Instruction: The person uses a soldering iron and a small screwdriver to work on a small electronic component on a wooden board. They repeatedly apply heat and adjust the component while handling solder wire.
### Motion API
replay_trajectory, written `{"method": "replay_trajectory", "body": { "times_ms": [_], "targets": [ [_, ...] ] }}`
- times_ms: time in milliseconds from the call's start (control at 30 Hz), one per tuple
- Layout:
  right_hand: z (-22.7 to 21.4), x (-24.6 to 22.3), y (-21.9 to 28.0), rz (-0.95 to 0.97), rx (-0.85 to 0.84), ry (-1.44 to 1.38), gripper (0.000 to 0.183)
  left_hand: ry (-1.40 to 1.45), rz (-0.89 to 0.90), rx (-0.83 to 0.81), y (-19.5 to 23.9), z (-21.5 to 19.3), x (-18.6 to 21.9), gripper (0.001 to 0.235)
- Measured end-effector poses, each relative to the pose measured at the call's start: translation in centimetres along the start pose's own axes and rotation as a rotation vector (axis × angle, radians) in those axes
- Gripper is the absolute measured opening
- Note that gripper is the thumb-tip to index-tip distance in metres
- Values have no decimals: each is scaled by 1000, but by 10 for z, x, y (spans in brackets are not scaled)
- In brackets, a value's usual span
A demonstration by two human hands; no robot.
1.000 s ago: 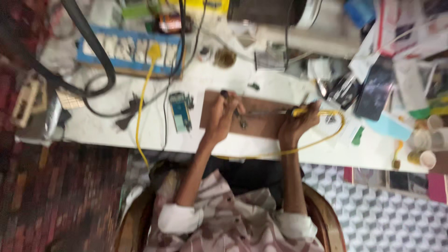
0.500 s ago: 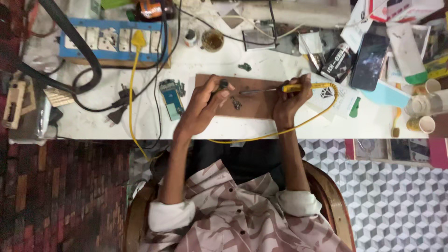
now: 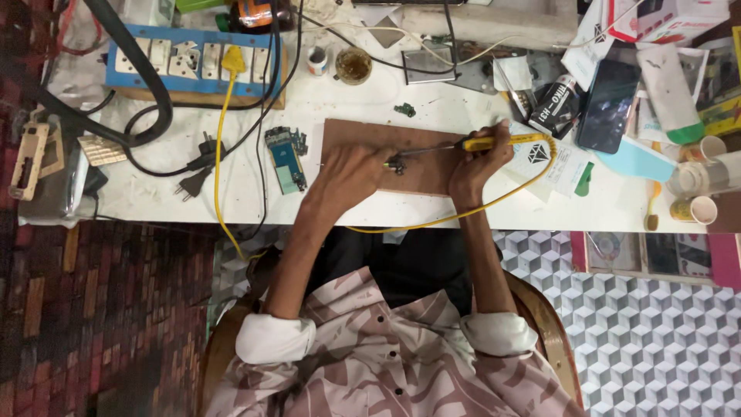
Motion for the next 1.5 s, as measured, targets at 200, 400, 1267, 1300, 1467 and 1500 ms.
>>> {"method": "replay_trajectory", "body": {
  "times_ms": [200, 400, 1267, 1300, 1467, 1500],
  "targets": [
    [-12, -4, -7, -35, 19, -191, 39, -144, -3, 210, 24, -9, -6, 27],
    [-20, -7, -7, -84, 51, -194, 44, 409, -474, 547, 86, -39, -36, 30],
    [8, -23, 11, -95, -50, -81, 44, 1752, -619, 491, 90, -55, 123, 13],
    [9, -22, 11, -92, -56, -85, 43, 1739, -618, 483, 91, -53, 124, 13],
    [8, -18, 9, -83, -88, -99, 43, 1634, -555, 564, 94, -56, 122, 9],
    [9, -17, 8, -82, -102, -103, 43, 1620, -573, 570, 96, -54, 120, 8]
  ]
}}
Point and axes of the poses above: each hand's wrist, its own y-axis away from the middle knuckle, its own z-axis out of the palm, x = y × z, the point moved 10 cm from there along -y, towards the middle knuckle, and after that the axes turned 6 degrees about x, right-handed, at the moved point
